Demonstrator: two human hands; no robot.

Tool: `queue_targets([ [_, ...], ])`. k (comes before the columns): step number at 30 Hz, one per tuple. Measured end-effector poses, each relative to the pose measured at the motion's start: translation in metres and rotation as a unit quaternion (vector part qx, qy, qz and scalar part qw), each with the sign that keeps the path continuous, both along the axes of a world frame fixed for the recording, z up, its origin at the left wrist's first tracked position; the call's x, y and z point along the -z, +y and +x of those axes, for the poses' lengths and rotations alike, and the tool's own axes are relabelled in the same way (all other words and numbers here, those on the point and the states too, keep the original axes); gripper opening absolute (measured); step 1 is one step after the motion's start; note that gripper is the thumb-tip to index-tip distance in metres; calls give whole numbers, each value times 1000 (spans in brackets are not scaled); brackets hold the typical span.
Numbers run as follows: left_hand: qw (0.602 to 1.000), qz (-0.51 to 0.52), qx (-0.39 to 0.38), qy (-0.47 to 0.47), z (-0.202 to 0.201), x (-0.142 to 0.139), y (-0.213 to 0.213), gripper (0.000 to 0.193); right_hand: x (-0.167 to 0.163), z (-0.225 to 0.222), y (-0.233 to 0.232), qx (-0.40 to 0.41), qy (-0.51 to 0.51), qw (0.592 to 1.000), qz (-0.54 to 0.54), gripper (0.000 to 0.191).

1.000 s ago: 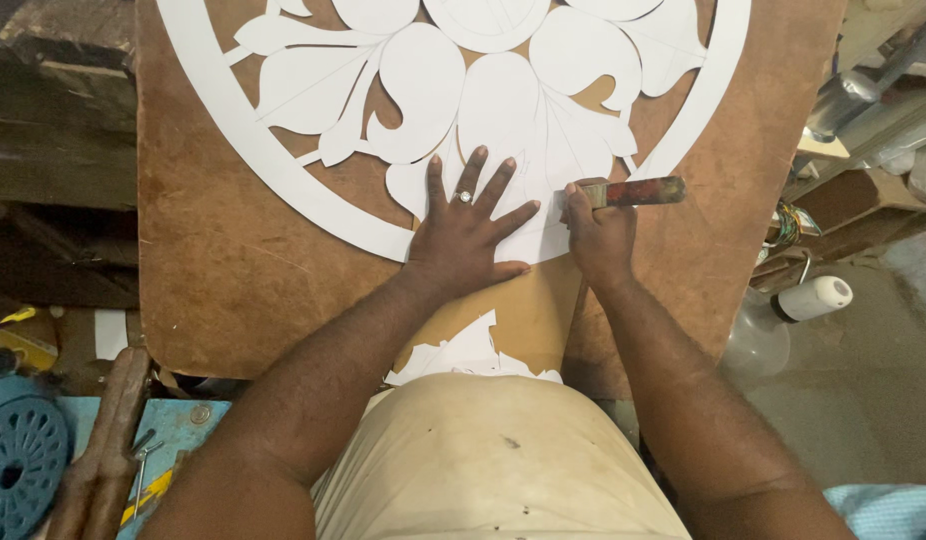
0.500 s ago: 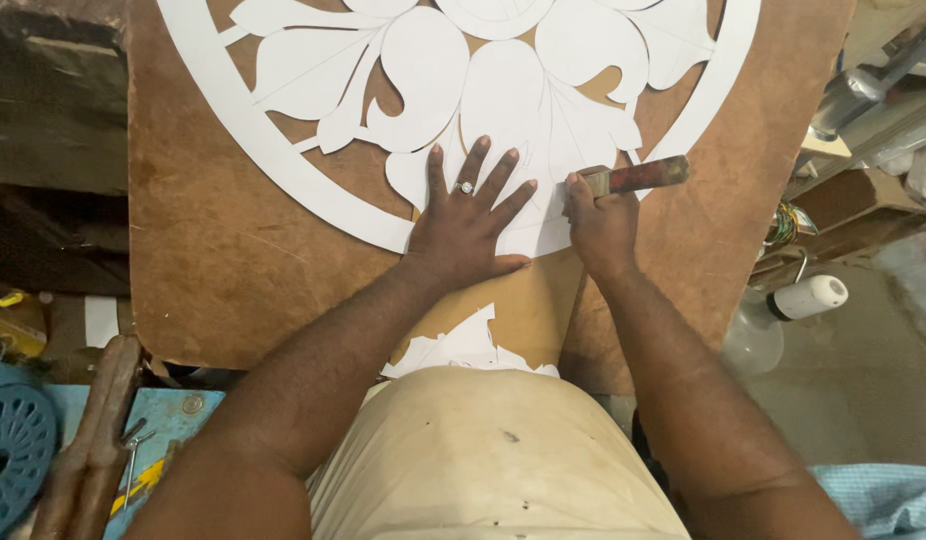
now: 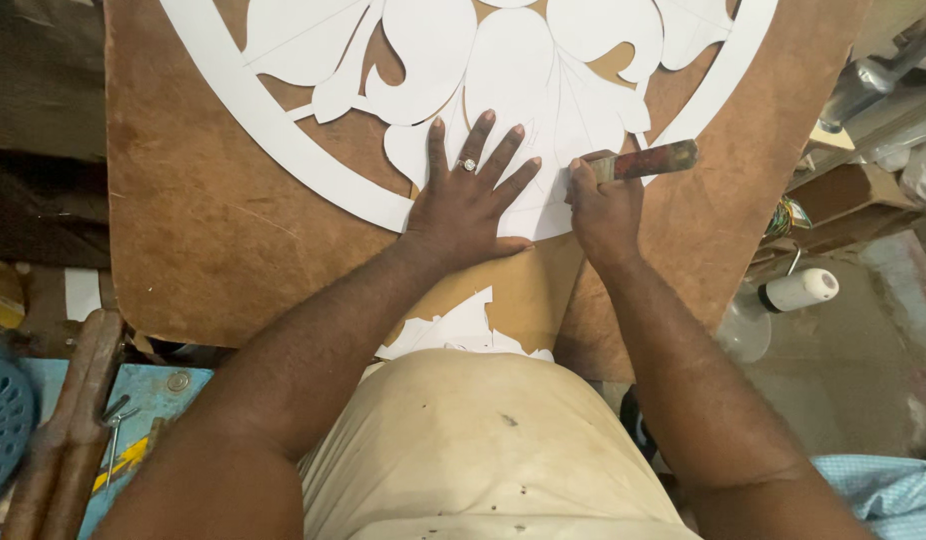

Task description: The person cuts a large circular white paper medallion with a floral pattern, using a knife to trim along drawn lines on a work board and occasionally lifting away cut paper scraps as they work around the design.

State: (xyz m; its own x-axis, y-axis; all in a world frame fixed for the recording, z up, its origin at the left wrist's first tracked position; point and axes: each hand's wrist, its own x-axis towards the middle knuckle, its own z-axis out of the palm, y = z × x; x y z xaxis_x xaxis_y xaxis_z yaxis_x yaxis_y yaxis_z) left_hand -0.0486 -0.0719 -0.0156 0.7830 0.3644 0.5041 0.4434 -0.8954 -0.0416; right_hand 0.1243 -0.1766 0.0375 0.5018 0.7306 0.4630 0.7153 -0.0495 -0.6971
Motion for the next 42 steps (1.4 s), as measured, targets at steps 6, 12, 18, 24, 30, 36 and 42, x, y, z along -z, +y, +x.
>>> queue_targets([
  [6, 1000, 6, -1, 0, 0, 0, 0, 105, 4, -1, -2, -2, -10, 1000, 4, 22],
  [12, 1000, 7, 3, -9, 0, -2, 0, 104, 6, 0, -1, 0, 6, 1000, 11, 21],
  [18, 1000, -1, 18, -21, -2, -6, -1, 103, 5, 0, -2, -1, 21, 1000, 12, 22],
  [24, 998, 14, 47, -35, -8, -16, 5, 100, -3, 8, -11, -34, 117, 992, 41, 22],
  [30, 995, 45, 90, 12, -13, -35, 43, 102, -12, 24, -8, -103, 69, 992, 16, 23],
  [36, 993, 55, 108, -4, -13, -36, 52, 101, -9, 23, 7, -107, -2, 994, -2, 22],
  [42, 993, 74, 92, -8, -12, -34, 50, 99, -9, 21, 8, -92, -41, 995, -7, 22],
])
